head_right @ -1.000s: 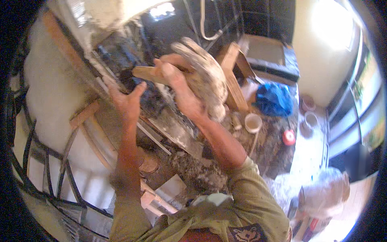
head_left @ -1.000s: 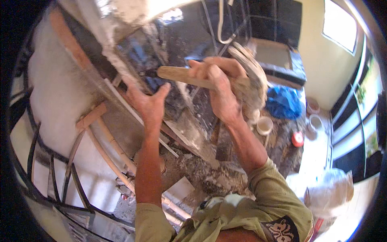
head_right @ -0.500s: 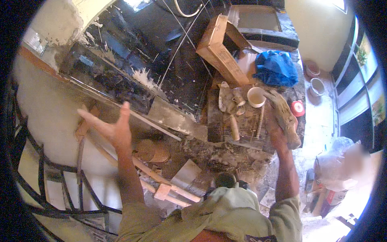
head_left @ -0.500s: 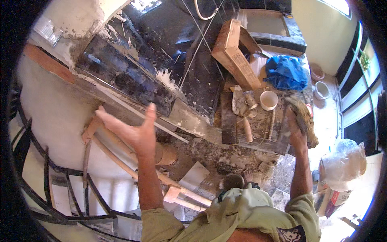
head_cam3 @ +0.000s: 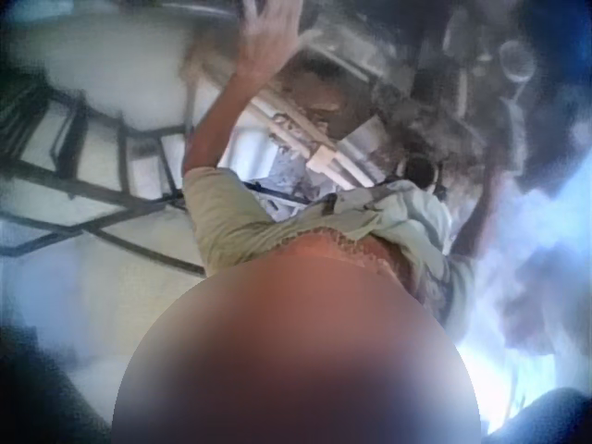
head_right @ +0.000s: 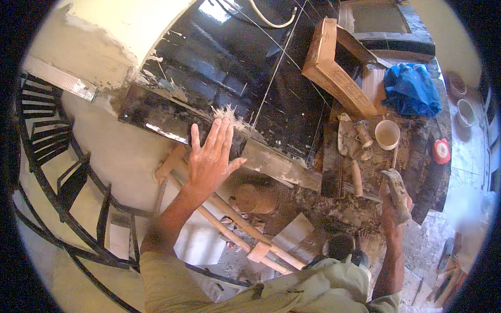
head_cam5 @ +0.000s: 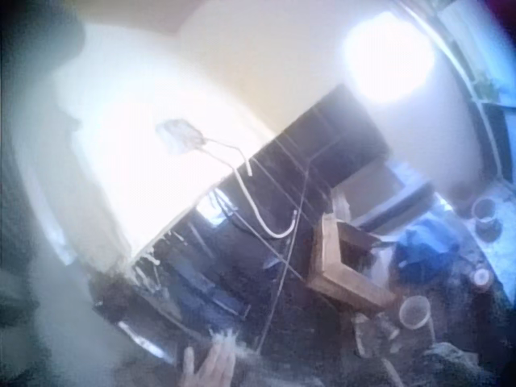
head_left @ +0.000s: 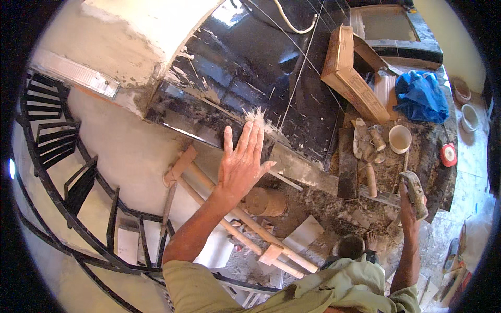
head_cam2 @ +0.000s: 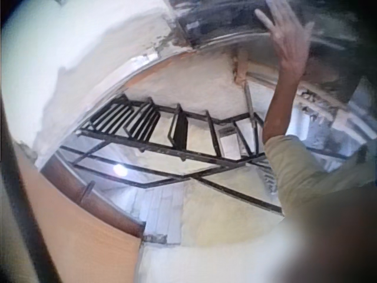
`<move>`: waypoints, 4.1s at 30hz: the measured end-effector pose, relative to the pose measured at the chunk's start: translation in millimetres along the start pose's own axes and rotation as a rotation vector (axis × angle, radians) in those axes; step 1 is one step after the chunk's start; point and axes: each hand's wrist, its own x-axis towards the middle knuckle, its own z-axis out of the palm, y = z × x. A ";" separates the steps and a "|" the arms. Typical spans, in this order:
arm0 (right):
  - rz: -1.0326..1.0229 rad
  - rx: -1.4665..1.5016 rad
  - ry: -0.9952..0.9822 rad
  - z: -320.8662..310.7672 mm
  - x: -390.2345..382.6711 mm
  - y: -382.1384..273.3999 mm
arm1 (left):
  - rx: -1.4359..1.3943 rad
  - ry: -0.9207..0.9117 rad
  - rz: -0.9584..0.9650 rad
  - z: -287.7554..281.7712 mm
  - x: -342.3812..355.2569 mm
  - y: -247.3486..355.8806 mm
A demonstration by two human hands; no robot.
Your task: The person installs a large dark tile onto a concrete wall section, using a trowel to apply adhesive or mortar and a hammer to tap the tile into place for proper alignment.
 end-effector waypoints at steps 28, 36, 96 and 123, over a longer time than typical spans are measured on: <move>0.114 0.078 -0.017 0.1 -17.0 50.2 | 0.353 0.098 -0.013 -95.2 16.4 -107.5; 0.227 0.272 0.000 2.8 -15.6 58.2 | 0.400 0.178 -0.065 -110.8 24.7 -129.2; 0.162 0.097 -0.167 51.3 -19.0 96.4 | 0.050 0.654 -0.225 -123.5 4.0 -118.1; 0.249 -0.208 -0.311 -25.9 -93.1 24.4 | -1.126 0.246 -1.053 53.0 -208.6 178.4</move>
